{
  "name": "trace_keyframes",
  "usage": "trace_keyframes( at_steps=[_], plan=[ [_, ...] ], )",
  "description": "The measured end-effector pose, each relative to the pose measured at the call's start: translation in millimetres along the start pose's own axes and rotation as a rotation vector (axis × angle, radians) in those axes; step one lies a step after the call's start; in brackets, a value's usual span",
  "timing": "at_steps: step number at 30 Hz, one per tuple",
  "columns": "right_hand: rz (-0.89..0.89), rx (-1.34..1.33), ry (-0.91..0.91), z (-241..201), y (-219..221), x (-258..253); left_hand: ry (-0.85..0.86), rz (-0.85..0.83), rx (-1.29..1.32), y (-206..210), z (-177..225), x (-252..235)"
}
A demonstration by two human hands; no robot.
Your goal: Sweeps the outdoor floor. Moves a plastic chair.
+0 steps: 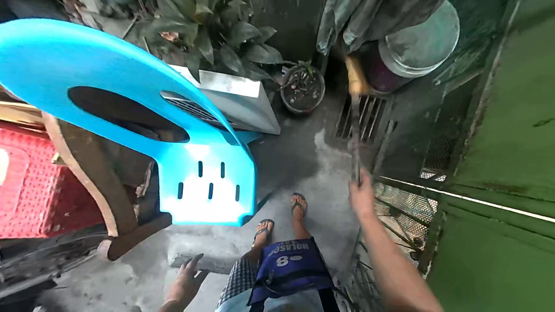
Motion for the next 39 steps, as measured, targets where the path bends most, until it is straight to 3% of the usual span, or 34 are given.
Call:
trace_keyframes(
  at_steps=[4,6,9,12,14,17,19,21,24,26,29,32,35,39],
  plan=[
    [0.044,-0.151,0.155,62.2,-19.2,193.9,-0.01,-0.077,0.083,7.4,-6.3,-6.2],
    [0.095,-0.268,0.299,71.5,-23.4,279.8,0.01,-0.135,0.136,9.9,-7.2,-7.7],
    [0.103,-0.458,0.549,77.4,-4.3,342.1,0.032,-0.182,0.111,10.8,-16.5,-3.0],
    [0.06,-0.812,0.658,118.7,49.6,326.4,0.045,-0.207,0.116,9.6,-27.2,-4.0],
    [-0.059,-0.865,0.627,124.3,89.9,297.2,0.057,-0.209,0.18,8.7,-38.7,-6.8],
    [-0.179,-0.964,0.455,98.1,137.3,254.4,0.047,-0.189,0.219,-0.9,-64.3,-7.7],
    [-0.268,-1.065,0.35,36.8,134.9,234.7,0.026,-0.164,0.23,-5.9,-84.8,-9.1],
    [-0.237,-1.309,0.427,-11.0,136.9,229.0,-0.005,-0.133,0.271,-11.3,-103.3,-7.8],
    [-0.339,-1.659,0.51,-8.4,123.1,265.0,-0.051,-0.093,0.371,-12.2,-135.6,0.0],
    [-0.263,-1.571,0.504,17.0,96.9,302.1,-0.08,-0.079,0.433,-6.4,-156.0,3.9],
    [-0.024,-1.043,0.473,41.1,50.6,340.0,-0.153,-0.091,0.508,15.8,-181.9,16.3],
    [0.093,-0.698,0.572,49.9,29.3,321.2,-0.232,-0.121,0.518,42.6,-189.2,34.0],
    [0.1,-0.829,0.673,51.3,25.0,249.0,-0.234,-0.136,0.499,67.9,-171.9,44.1],
    [-0.188,-1.067,0.651,20.4,14.3,176.2,-0.145,-0.182,0.509,84.1,-112.8,67.5]
  ],
)
Point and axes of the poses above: each hand's wrist, its own x-axis away from the middle knuckle, its own y-axis out of the palm, z = x × y, the point moved 3 cm from there along -x, towards the middle knuckle, and after that the axes turned 7 degrees about -y, right-handed, at the moved point
